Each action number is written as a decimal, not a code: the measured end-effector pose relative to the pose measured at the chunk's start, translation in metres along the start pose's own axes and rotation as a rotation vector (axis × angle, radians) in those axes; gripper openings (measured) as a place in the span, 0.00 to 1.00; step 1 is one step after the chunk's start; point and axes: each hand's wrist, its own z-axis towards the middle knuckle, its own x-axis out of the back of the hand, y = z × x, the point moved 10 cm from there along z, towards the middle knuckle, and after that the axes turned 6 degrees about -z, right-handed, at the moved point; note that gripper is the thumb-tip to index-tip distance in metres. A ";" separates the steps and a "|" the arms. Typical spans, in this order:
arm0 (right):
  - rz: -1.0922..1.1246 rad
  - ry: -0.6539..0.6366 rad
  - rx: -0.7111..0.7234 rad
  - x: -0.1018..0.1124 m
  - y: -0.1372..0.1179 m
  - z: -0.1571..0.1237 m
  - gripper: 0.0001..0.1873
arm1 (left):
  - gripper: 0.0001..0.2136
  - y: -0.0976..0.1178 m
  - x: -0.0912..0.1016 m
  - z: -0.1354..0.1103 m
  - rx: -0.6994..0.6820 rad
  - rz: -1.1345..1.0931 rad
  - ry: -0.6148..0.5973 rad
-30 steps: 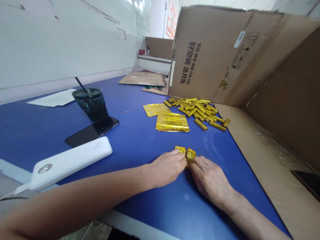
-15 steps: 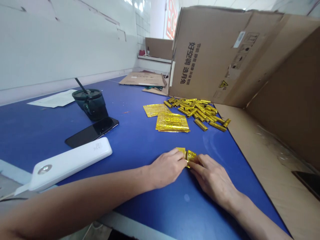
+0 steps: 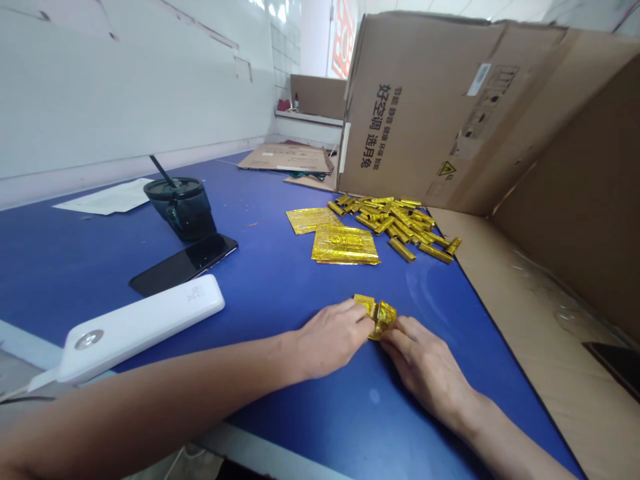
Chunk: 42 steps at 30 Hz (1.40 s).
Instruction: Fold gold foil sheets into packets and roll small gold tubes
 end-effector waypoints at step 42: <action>0.023 -0.106 -0.283 -0.005 0.028 -0.003 0.07 | 0.05 -0.044 -0.007 0.003 0.329 -0.293 -0.082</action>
